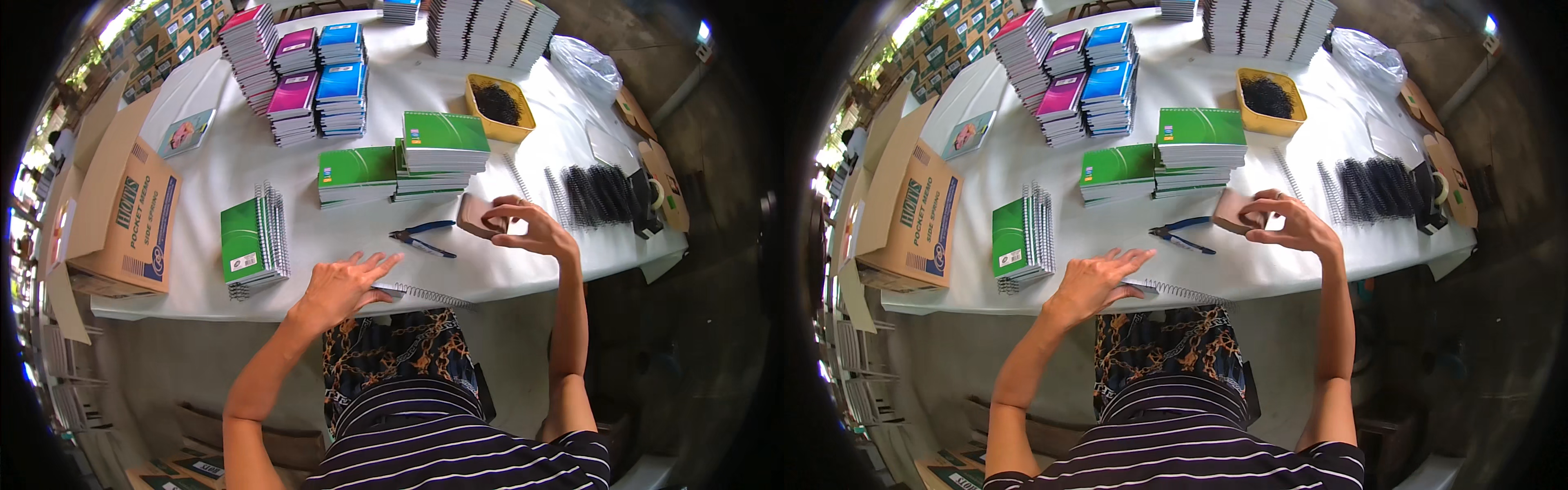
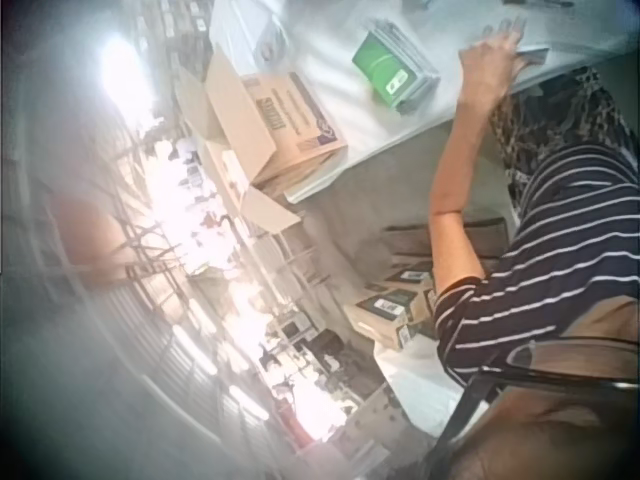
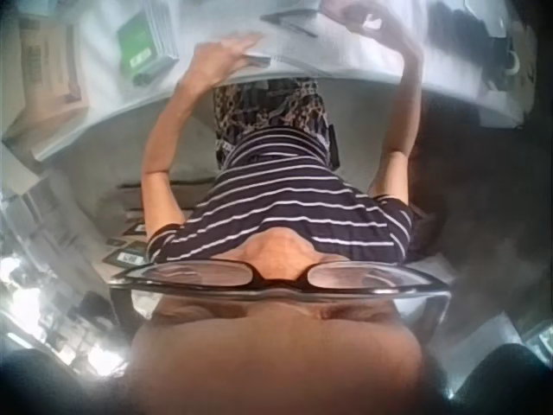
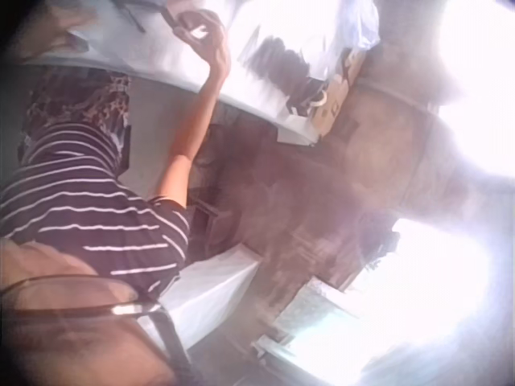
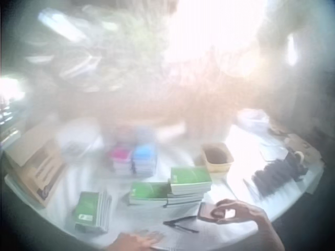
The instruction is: The person manually inserts spiral binding coils into green notebooks by twisting them through the punched holes and using pliers to cut and secure the ends.
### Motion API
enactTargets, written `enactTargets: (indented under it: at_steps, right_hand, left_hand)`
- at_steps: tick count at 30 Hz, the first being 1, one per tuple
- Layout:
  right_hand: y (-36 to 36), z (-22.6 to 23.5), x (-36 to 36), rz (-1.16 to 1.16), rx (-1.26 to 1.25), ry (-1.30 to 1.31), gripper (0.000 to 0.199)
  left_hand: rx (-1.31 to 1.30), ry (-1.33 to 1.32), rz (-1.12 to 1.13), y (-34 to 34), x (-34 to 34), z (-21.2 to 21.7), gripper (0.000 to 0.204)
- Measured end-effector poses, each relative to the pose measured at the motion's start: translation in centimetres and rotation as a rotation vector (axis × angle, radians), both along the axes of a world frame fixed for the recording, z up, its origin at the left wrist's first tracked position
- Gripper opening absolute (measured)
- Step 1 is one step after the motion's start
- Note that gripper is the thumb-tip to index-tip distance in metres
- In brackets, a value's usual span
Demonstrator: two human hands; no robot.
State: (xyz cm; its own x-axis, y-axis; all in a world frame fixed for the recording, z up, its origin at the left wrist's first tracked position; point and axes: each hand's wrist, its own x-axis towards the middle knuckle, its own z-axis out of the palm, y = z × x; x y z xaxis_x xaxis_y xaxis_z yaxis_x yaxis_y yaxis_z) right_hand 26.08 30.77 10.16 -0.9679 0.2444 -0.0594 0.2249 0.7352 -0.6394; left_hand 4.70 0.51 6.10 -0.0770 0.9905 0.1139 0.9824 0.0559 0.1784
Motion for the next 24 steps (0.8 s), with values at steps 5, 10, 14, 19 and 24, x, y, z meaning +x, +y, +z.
enactTargets:
  at_steps: [5, 10, 14, 19, 24]
  right_hand:
    - [-5.5, -1.9, -5.0, 0.458, -0.427, -0.144, 0.054]
    - [-3.9, -3.1, -6.0, 0.490, -0.599, -0.087, 0.059]
    - [-4.3, -2.6, -6.9, 0.413, -0.521, -0.033, 0.055]
    - [-4.3, -3.2, -7.5, 0.364, -0.560, 0.020, 0.055]
    - [-5.6, -2.6, -8.2, 0.200, -0.349, -0.159, 0.054]
  left_hand:
    - [0.022, 0.055, 0.039, -1.2, -0.8, -0.4, 0.074]
    - [-0.042, -0.023, 0.075, -0.4, -1.6, -0.2, 0.066]
    - [-0.090, -0.057, 0.131, 0.2, -2.2, 0.9, 0.061]
    - [0.082, 0.054, 0.093, 0.0, -3.0, -0.5, 0.060]
    - [0.042, 0.021, 0.137, 0.0, -3.0, -0.6, 0.056]
